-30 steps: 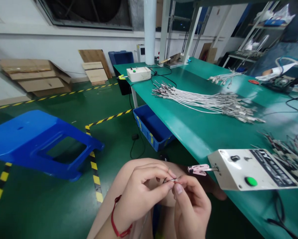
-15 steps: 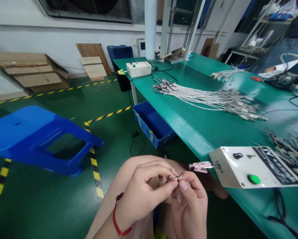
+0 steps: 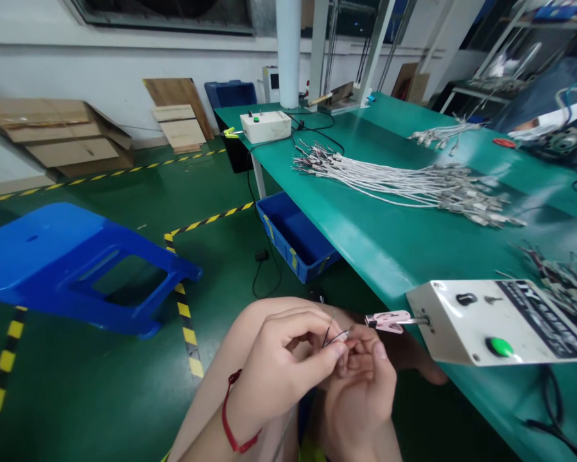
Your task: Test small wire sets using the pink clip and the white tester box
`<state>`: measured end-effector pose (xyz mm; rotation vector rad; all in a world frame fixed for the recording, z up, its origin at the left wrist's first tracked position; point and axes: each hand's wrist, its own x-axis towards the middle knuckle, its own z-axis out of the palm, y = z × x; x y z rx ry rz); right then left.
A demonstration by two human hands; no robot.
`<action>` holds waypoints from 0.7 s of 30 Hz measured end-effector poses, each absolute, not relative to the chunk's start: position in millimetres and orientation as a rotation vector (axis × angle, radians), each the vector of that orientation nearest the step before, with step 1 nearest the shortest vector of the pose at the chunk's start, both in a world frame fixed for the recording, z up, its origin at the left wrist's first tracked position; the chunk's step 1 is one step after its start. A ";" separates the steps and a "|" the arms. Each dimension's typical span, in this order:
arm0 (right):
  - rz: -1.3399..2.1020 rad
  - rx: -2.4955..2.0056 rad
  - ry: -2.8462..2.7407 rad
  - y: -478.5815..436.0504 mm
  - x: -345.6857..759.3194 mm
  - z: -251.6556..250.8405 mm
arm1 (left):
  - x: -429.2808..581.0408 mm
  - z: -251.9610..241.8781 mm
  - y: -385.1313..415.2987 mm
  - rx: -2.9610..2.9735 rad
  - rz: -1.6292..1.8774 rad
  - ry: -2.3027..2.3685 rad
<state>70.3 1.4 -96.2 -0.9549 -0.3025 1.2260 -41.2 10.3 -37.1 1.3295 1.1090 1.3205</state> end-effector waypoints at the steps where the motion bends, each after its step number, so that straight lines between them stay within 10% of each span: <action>1: 1.229 -0.957 -0.268 3.9 71.8 -95.8 | -40.2 -36.3 11.4 1.324 1.315 1.104; 21: 1.448 -0.719 -0.224 22.8 103.3 -97.9 | -24.4 -46.0 33.6 1.227 1.312 1.143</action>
